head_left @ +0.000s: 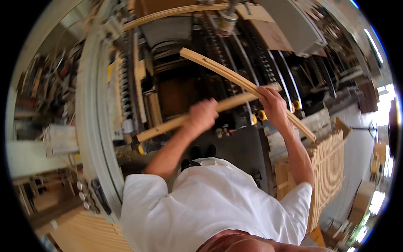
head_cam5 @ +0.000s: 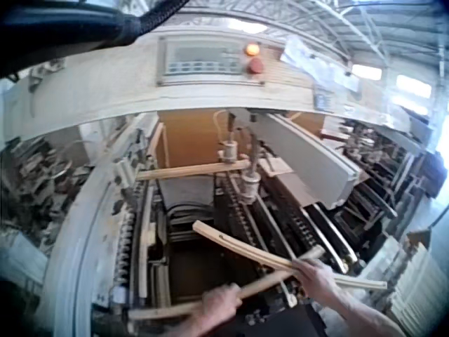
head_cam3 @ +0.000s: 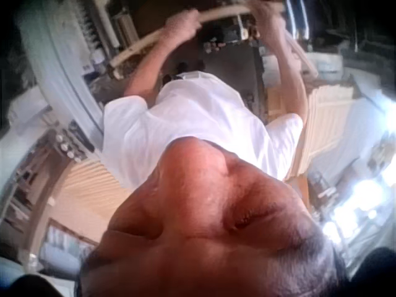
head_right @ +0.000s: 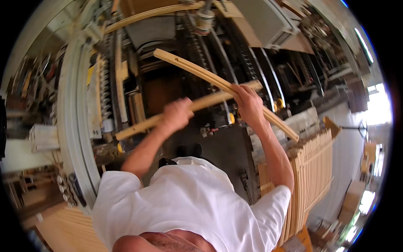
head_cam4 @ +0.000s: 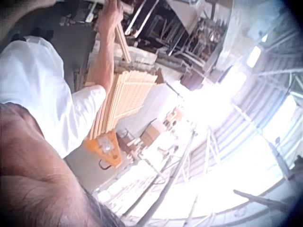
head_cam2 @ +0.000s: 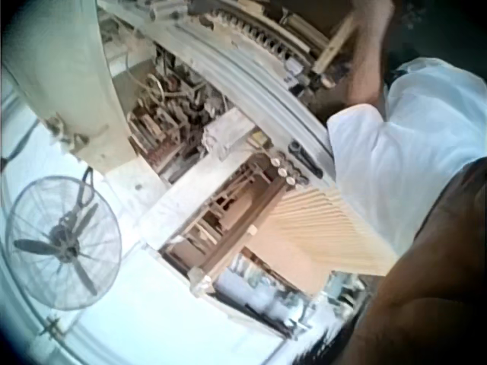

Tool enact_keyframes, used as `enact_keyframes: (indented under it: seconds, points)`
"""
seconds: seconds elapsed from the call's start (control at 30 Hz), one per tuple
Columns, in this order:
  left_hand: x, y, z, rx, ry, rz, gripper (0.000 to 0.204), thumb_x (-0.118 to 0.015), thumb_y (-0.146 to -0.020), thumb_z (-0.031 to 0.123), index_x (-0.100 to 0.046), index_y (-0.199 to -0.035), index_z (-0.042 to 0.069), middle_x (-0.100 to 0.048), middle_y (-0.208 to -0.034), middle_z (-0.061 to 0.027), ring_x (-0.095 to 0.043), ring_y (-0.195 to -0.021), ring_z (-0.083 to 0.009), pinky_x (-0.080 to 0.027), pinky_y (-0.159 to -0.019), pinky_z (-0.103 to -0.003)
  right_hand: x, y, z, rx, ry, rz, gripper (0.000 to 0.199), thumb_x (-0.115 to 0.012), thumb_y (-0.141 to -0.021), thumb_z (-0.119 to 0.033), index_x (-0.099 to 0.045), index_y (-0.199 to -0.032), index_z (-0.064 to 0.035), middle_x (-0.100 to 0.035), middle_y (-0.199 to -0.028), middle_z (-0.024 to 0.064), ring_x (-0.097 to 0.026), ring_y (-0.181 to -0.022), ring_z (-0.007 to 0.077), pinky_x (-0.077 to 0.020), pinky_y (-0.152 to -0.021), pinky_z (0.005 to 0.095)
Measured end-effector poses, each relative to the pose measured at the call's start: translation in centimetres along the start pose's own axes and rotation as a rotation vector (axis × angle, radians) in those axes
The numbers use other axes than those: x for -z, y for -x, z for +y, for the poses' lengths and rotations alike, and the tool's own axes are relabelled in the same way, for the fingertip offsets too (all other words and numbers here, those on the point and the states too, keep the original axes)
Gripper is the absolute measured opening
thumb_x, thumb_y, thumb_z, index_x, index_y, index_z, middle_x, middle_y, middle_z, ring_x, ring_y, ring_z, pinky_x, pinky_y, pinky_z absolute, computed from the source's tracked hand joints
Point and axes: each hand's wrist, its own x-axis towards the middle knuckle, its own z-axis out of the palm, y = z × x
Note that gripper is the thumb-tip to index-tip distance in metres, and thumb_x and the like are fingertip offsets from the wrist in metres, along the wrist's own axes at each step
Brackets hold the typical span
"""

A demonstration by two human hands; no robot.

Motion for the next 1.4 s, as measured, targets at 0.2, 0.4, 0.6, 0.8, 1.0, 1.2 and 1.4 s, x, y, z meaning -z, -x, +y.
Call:
enact_keyframes:
  seconds: [0.2,0.4,0.6,0.8,1.0,1.2,1.4]
  points:
    - [-3.3,9.6,3.1,0.105,0.196,-0.165,0.033,-0.071,-0.083,0.023,-0.063,-0.112,0.01,-0.066,-0.105,-0.0136,-0.063,-0.101,-0.0367,-0.05,-0.082,-0.049,-13.5,-15.8,-1.9,0.36,-0.097,-0.121,0.031,-0.057,-0.089,-0.007,-0.064,-0.119,-0.0104,-0.065,-0.106,0.0124,-0.061,-0.102,0.0362,-0.0498,-0.086,0.0465]
    - [-1.7,15.3,2.9,0.301,0.151,-0.147,0.032,-0.072,-0.082,0.021,-0.065,-0.11,0.01,-0.067,-0.105,-0.0147,-0.062,-0.102,-0.0372,-0.049,-0.084,-0.048,-25.0,-25.9,-2.5,0.494,0.069,-0.082,0.033,-0.057,-0.087,-0.009,-0.065,-0.118,-0.0138,-0.067,-0.105,0.0114,-0.064,-0.099,0.0346,-0.0505,-0.084,0.047]
    - [-0.7,22.2,4.1,0.675,0.179,-0.064,0.039,-0.076,-0.078,0.021,-0.069,-0.114,0.011,-0.068,-0.112,-0.0135,-0.063,-0.105,-0.0356,-0.05,-0.088,-0.043,-26.8,-32.1,-0.5,0.538,0.299,0.031,0.024,-0.056,-0.089,-0.017,-0.066,-0.11,-0.0191,-0.07,-0.095,0.0073,-0.067,-0.095,0.028,-0.0466,-0.088,0.043]
    - [0.9,27.6,6.7,0.911,0.198,0.08,0.04,-0.078,-0.075,0.02,-0.07,-0.113,0.011,-0.07,-0.107,-0.0148,-0.065,-0.101,-0.0359,-0.051,-0.087,-0.043,-27.0,-32.7,-0.8,0.587,0.296,0.026,0.021,-0.06,-0.089,-0.019,-0.066,-0.109,-0.0177,-0.07,-0.094,0.0089,-0.066,-0.095,0.0292,-0.046,-0.086,0.0445]
    - [0.3,30.8,7.4,1.037,0.127,0.165,0.035,-0.075,-0.076,0.022,-0.07,-0.109,0.011,-0.07,-0.098,-0.0155,-0.065,-0.094,-0.0376,-0.052,-0.081,-0.045,-27.2,-32.6,-1.8,0.584,0.27,0.016,0.019,-0.055,-0.088,-0.014,-0.067,-0.103,-0.0157,-0.07,-0.093,0.0088,-0.067,-0.093,0.0291,-0.0465,-0.084,0.0457]
    - [0.4,33.2,9.2,1.066,0.138,0.29,0.04,-0.078,-0.074,0.02,-0.07,-0.111,0.007,-0.07,-0.1,-0.0176,-0.067,-0.095,-0.0354,-0.053,-0.083,-0.04,-27.6,-33.0,-1.6,0.533,0.322,-0.012,0.021,-0.058,-0.09,-0.019,-0.067,-0.109,-0.0175,-0.07,-0.095,0.01,-0.067,-0.093,0.0317,-0.0475,-0.084,0.0468]
    - [0.7,38.9,13.5,1.208,0.494,0.505,0.04,-0.077,-0.074,0.006,-0.068,-0.112,-0.001,-0.072,-0.092,-0.0135,-0.068,-0.086,-0.0217,-0.052,-0.079,-0.032,-27.8,-32.7,-1.3,0.49,0.346,-0.026,0.025,-0.06,-0.09,-0.022,-0.066,-0.115,-0.021,-0.071,-0.102,0.01,-0.067,-0.097,0.0321,-0.0476,-0.088,0.0471]
